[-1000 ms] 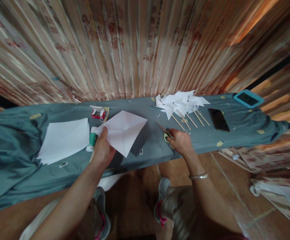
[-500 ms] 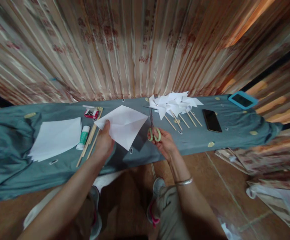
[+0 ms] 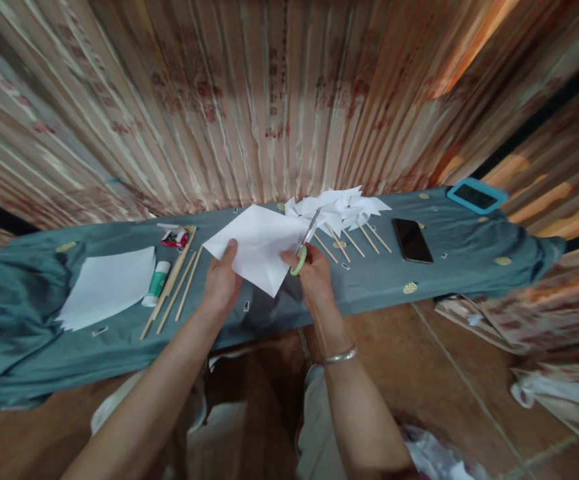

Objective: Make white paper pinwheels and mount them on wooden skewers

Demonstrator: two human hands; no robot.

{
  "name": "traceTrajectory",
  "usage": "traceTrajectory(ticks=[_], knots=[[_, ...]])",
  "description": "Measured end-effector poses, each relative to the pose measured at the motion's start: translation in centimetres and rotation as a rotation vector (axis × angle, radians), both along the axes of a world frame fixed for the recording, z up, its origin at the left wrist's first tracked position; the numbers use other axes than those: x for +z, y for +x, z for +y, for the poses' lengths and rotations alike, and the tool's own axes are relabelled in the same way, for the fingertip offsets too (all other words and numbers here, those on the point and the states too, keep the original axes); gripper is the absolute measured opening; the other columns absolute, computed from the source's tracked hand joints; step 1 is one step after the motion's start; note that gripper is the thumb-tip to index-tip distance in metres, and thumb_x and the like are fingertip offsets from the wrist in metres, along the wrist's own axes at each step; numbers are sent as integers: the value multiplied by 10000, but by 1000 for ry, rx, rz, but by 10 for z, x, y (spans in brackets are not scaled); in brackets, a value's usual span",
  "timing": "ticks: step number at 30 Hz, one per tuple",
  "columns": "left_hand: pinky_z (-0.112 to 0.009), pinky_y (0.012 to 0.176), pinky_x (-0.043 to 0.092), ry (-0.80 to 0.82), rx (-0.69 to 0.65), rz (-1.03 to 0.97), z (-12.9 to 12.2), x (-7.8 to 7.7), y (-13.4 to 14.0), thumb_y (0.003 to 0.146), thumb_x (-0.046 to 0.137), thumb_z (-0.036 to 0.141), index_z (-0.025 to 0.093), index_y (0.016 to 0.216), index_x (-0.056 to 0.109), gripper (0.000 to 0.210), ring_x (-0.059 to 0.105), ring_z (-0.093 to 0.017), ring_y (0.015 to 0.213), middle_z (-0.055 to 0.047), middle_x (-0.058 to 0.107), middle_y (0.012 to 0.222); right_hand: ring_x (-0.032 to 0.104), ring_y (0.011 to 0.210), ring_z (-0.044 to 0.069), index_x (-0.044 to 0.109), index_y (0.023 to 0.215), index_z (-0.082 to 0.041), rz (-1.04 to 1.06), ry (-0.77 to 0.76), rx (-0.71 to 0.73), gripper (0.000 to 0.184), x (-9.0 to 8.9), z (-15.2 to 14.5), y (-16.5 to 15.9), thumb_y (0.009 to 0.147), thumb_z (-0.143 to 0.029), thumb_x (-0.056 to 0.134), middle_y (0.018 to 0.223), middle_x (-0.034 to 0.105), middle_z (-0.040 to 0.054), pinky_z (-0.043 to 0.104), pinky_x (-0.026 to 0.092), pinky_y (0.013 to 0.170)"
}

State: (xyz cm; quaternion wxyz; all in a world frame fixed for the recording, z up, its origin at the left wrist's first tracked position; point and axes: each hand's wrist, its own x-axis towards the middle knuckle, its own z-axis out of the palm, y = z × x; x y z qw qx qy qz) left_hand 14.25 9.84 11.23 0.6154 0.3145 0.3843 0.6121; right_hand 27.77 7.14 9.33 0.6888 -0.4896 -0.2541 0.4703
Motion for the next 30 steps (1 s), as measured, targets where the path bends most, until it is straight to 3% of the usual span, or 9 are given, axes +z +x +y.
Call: traceTrajectory(ticks=[8,18,23,30], knots=[[-351,827,595,-182,-54,-39,-9,-18,-21,641,801,236,149,929,678,325,722,-249,919,-66,768,925,623,658,158,653,769,-200,-32,17,-9,370,-9,6,-16,478,-316,850,677,705,-36,305,502,685],[-414,882,563,-183,-108,-64,-5,-22,-38,549,869,339,139,916,679,459,692,-307,999,-102,758,928,580,552,112,699,718,-206,1,35,47,337,-17,13,-37,472,-332,892,623,693,-48,261,476,597],[-422,922,521,-129,-93,-29,-7,-26,-43,506,853,243,149,972,684,505,688,-277,957,-85,752,978,591,560,131,678,695,-208,42,11,91,355,-24,21,-49,442,-315,903,602,687,-48,282,494,599],[-381,806,545,-192,-106,170,-14,-27,-52,540,748,174,151,799,716,262,681,-263,836,-74,753,848,653,673,169,697,750,-204,-3,-30,115,358,-30,18,-53,458,-270,894,697,731,-28,314,524,687]])
